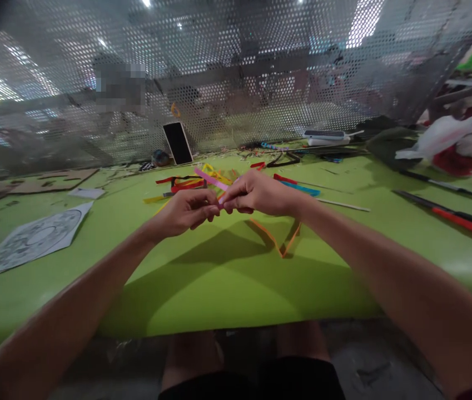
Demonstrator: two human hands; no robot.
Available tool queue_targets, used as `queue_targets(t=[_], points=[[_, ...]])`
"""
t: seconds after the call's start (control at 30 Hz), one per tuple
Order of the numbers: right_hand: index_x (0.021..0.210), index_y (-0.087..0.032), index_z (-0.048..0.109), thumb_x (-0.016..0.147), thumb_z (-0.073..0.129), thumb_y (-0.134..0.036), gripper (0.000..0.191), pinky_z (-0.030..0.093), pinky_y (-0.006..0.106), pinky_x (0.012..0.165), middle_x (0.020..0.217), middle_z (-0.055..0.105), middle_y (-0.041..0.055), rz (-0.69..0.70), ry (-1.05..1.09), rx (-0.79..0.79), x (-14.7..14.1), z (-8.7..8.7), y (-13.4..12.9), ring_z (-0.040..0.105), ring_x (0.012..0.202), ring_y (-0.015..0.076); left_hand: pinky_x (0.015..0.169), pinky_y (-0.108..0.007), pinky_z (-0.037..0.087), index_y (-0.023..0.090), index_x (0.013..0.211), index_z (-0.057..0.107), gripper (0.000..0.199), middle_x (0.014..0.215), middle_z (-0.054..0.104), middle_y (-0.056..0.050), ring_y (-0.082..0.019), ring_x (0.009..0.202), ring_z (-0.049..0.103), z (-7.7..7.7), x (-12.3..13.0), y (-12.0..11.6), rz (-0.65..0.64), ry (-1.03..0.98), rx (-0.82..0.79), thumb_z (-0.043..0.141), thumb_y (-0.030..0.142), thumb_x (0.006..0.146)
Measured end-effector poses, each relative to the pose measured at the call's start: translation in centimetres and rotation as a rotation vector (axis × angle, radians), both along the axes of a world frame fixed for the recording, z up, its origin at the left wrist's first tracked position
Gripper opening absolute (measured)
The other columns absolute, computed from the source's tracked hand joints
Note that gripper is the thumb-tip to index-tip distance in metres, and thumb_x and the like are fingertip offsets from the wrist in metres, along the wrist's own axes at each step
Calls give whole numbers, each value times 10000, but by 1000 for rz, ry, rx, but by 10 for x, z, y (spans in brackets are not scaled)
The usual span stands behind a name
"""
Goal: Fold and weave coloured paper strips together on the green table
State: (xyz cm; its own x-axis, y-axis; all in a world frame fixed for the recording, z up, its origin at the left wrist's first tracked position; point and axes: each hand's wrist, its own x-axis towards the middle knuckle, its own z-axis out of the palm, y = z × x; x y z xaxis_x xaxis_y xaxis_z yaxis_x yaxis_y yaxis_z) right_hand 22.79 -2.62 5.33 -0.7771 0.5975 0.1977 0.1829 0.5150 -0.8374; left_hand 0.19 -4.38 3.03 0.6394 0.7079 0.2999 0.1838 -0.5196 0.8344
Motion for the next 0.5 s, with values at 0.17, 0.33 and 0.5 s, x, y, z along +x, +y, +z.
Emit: queue_targets(t=[0.17,0.33,0.5], points=[[818,-120,691,851,666,-298,183,283,225,469,565,508,-36,18,-13,-58,1,-1,1,397,485,62,406,-165,326,147,815,654,309,648,598,-5,-45,442,428,-3,-3,2,-15,31,-21,655,446,895],[808,-106,658,885,654,-313,222,250,217,453,516,444,-56,88,29,-140,3,-4,5,356,457,50,384,-168,324,150,841,652,299,653,600,-3,-43,417,434,-6,-4,2,-8,-30,-77,674,446,884],[803,-109,645,885,666,-323,230,257,214,459,558,476,-40,99,69,-197,4,-3,8,359,480,52,393,-167,344,158,823,645,265,653,571,9,-47,441,452,-3,-2,-2,-6,-187,-133,711,411,865]])
